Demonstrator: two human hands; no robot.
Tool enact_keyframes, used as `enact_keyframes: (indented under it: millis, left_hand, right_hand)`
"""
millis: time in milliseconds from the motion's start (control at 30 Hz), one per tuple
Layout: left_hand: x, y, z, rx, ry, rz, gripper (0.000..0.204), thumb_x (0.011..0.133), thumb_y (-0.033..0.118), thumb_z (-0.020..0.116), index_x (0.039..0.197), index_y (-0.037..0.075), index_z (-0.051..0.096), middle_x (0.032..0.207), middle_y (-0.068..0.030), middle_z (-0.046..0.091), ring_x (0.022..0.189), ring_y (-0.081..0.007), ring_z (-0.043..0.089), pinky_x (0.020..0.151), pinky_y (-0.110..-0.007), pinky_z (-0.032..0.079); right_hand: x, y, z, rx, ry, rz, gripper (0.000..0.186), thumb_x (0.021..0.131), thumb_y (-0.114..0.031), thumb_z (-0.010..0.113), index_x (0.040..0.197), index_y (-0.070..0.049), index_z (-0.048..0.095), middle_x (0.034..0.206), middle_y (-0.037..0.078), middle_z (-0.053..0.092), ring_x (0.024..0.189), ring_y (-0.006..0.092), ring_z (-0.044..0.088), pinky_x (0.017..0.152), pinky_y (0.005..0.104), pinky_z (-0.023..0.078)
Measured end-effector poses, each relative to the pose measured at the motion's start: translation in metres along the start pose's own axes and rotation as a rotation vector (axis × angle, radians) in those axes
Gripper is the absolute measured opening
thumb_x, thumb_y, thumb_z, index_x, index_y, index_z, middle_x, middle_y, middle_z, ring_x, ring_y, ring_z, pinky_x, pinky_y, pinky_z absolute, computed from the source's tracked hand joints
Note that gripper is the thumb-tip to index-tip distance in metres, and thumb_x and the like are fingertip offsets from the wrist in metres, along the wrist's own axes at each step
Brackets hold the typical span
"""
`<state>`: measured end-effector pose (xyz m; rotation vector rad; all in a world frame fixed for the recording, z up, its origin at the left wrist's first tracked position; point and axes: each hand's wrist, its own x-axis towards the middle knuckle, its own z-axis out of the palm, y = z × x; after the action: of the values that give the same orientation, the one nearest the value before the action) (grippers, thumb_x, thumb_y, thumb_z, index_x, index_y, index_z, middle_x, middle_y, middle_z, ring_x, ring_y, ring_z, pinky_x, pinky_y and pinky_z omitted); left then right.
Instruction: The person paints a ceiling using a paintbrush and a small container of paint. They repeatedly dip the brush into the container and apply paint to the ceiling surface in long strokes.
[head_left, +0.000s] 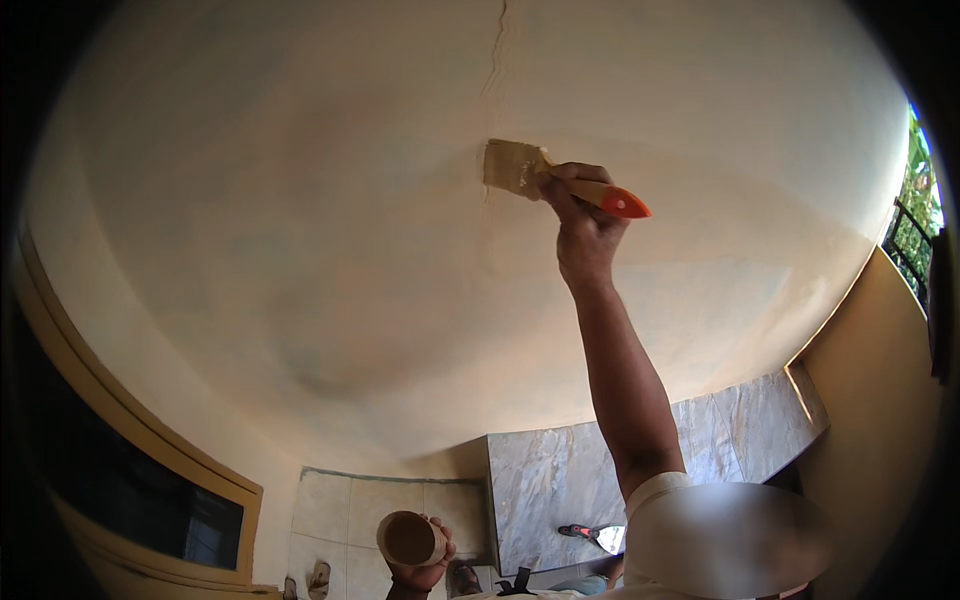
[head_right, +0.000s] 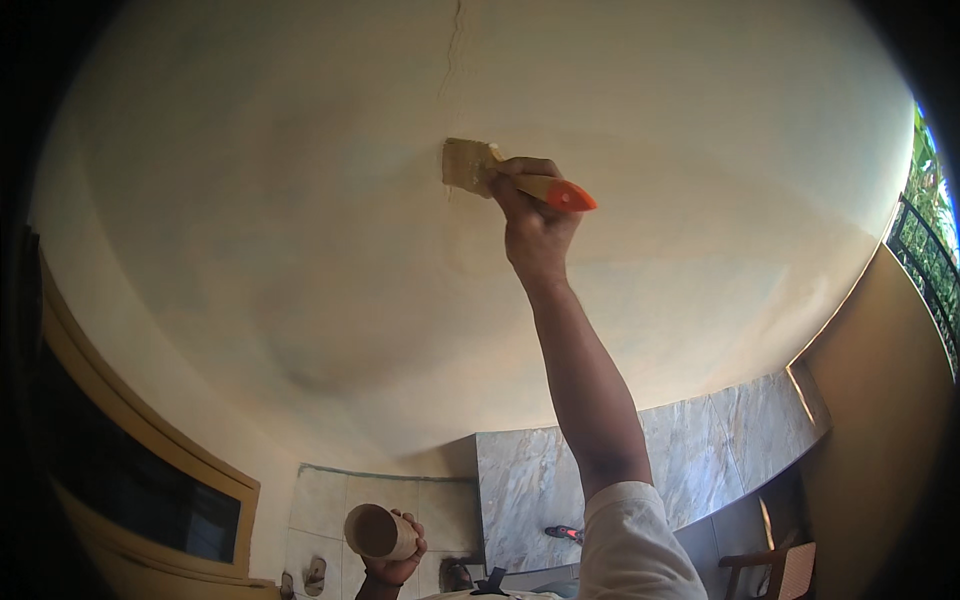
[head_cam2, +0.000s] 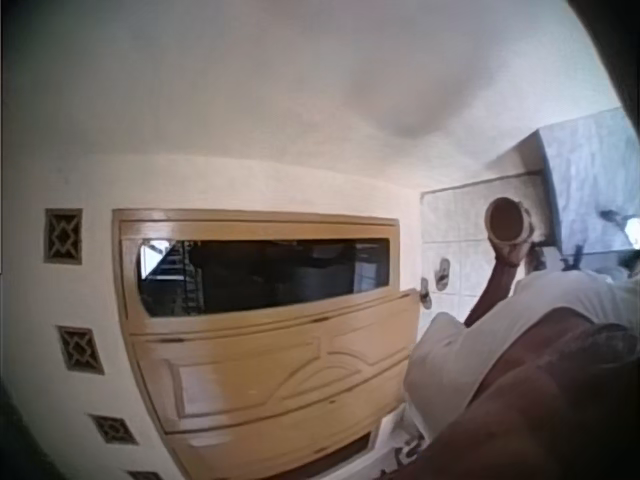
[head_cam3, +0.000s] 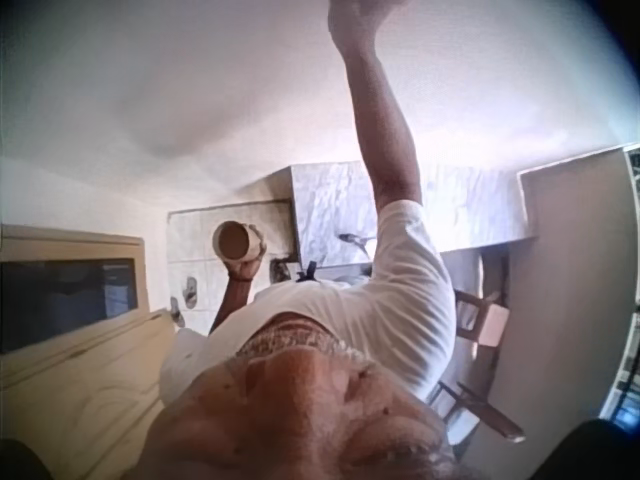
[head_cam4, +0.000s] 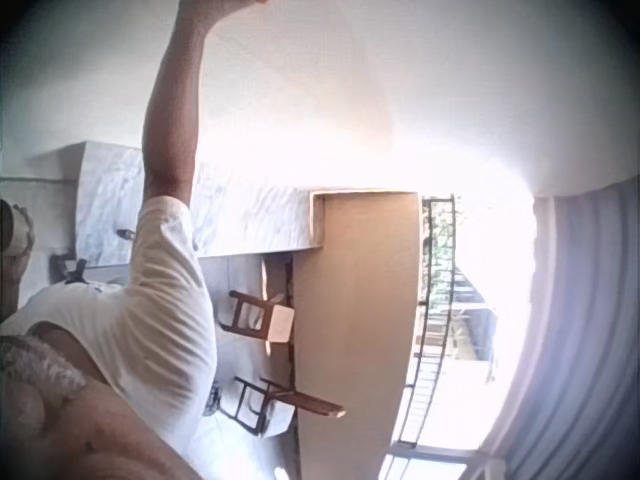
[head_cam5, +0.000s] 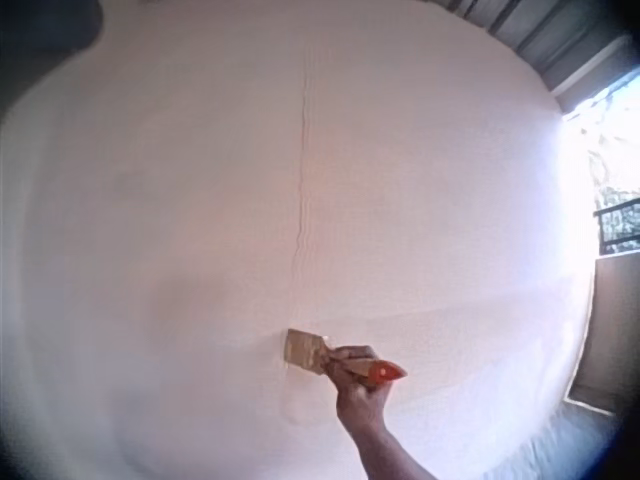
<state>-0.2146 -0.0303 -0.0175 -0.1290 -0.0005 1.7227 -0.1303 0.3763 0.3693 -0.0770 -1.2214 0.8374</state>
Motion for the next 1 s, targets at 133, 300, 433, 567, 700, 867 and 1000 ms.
enact_keyframes:
  millis: [133,300,433,567,700,867,1000]
  left_hand:
    - [-0.001,-0.005,0.001,0.019,0.021,-0.002,0.051,0.093,0.046,0.069,0.130,0.011,0.064,0.131,-0.0123,0.062,0.125,-0.0341,0.057,0.101,-0.052,0.052]
    - [-0.015,-0.006,0.000,0.030,0.024,0.030,0.052,0.093,0.046,0.070,0.131,0.011,0.063,0.131,-0.0123,0.062,0.126,-0.0337,0.057,0.101,-0.052,0.052]
    - [-0.019,-0.002,-0.006,0.024,0.032,0.038,0.054,0.094,0.050,0.066,0.131,0.011,0.063,0.132,-0.0130,0.062,0.127,-0.0351,0.057,0.101,-0.054,0.051]
    - [-0.012,-0.007,0.003,-0.004,-0.009,0.017,0.057,0.093,0.049,0.069,0.133,0.010,0.061,0.134,-0.0128,0.061,0.129,-0.0348,0.055,0.102,-0.053,0.050]
    - [-0.013,-0.014,-0.001,0.012,-0.053,0.022,0.061,0.092,0.047,0.073,0.137,0.010,0.058,0.136,-0.0130,0.059,0.132,-0.0344,0.053,0.105,-0.054,0.050]
    - [-0.031,-0.015,-0.001,0.057,-0.004,0.026,0.057,0.090,0.040,0.076,0.137,0.012,0.059,0.137,-0.0106,0.059,0.131,-0.0324,0.054,0.106,-0.050,0.050]
    - [-0.026,-0.018,-0.004,0.036,0.050,-0.009,0.056,0.090,0.039,0.076,0.136,0.012,0.060,0.136,-0.0102,0.059,0.130,-0.0322,0.054,0.106,-0.051,0.050]
  right_hand:
    - [0.029,0.018,-0.048,0.042,0.189,-0.128,0.013,0.086,0.006,0.073,0.097,0.001,0.068,0.095,0.008,0.071,0.091,0.0163,0.068,0.085,0.0319,0.055]
    - [0.045,-0.021,-0.118,-0.271,0.524,-0.255,0.013,0.087,0.007,0.073,0.099,0.002,0.068,0.096,0.009,0.071,0.089,0.0180,0.069,0.080,0.0331,0.059]
    - [0.018,-0.015,-0.059,-0.106,0.231,-0.288,0.013,0.087,0.007,0.072,0.097,0.000,0.068,0.095,0.007,0.070,0.090,0.0154,0.067,0.082,0.0312,0.056]
    - [0.018,-0.004,-0.023,-0.011,0.082,-0.058,0.014,0.086,0.002,0.078,0.097,0.000,0.069,0.097,0.008,0.071,0.094,0.0167,0.067,0.087,0.0332,0.056]
    - [0.044,0.000,-0.099,-0.156,0.355,-0.253,0.014,0.086,0.004,0.077,0.097,0.001,0.070,0.098,0.008,0.073,0.096,0.0178,0.068,0.083,0.0334,0.058]
    - [0.014,-0.004,-0.122,-0.864,0.191,-0.667,0.010,0.088,0.002,0.078,0.095,-0.003,0.074,0.106,0.011,0.074,0.096,0.0222,0.070,0.081,0.0347,0.059]
    - [-0.080,0.049,-0.086,-1.069,-0.339,-0.769,0.025,0.069,-0.003,0.079,0.091,-0.013,0.075,0.111,0.009,0.071,0.098,0.0265,0.067,0.079,0.0358,0.057]
